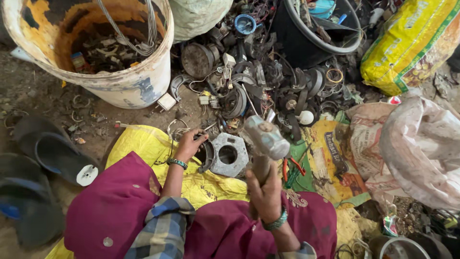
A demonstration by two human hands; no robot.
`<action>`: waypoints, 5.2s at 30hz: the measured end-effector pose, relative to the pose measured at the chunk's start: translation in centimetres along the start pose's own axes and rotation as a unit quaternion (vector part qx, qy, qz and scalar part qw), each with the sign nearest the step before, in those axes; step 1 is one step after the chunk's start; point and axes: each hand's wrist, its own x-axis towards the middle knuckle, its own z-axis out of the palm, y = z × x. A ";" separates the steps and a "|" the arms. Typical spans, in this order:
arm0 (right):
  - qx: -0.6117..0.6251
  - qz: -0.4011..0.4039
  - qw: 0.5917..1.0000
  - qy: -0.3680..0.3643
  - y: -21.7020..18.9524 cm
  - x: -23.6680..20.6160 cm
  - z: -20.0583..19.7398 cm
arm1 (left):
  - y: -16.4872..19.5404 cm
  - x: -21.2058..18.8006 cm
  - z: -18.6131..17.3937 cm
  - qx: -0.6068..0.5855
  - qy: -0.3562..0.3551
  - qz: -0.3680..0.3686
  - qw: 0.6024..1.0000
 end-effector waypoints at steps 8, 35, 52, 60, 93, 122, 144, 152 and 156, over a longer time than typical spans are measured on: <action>-0.067 0.205 0.968 -0.125 8.7 -1.6 3.5 | 0.5 -0.6 -0.8 0.057 0.024 -0.025 0.998; 0.552 0.275 0.747 0.250 17.2 7.8 -11.6 | 2.3 -0.4 0.6 -0.050 0.013 -0.054 0.997; -0.307 -0.185 0.850 0.386 13.0 2.6 -7.4 | 4.8 -4.5 3.2 -0.291 0.050 0.049 0.954; -0.355 -0.236 0.897 0.116 10.6 -0.6 -4.2 | 5.5 -6.9 1.3 0.215 0.066 0.122 0.967; 0.008 0.224 0.973 0.056 13.7 2.5 -2.4 | 4.6 -6.6 5.7 0.319 0.067 0.240 0.915; -0.149 0.063 0.987 0.003 5.0 -4.5 -1.0 | 3.4 -5.4 4.5 0.338 0.026 0.186 0.922; 0.069 -0.048 0.989 0.118 -0.8 -2.0 -6.0 | 3.2 -5.0 5.4 0.328 0.002 0.166 0.930; -0.270 0.126 0.945 -0.135 9.7 -4.3 -0.1 | 2.7 -4.2 5.2 0.370 -0.036 0.124 0.920; -0.202 0.148 0.965 -0.075 7.5 -4.8 -1.0 | 2.4 -4.6 5.2 0.312 0.010 0.211 0.926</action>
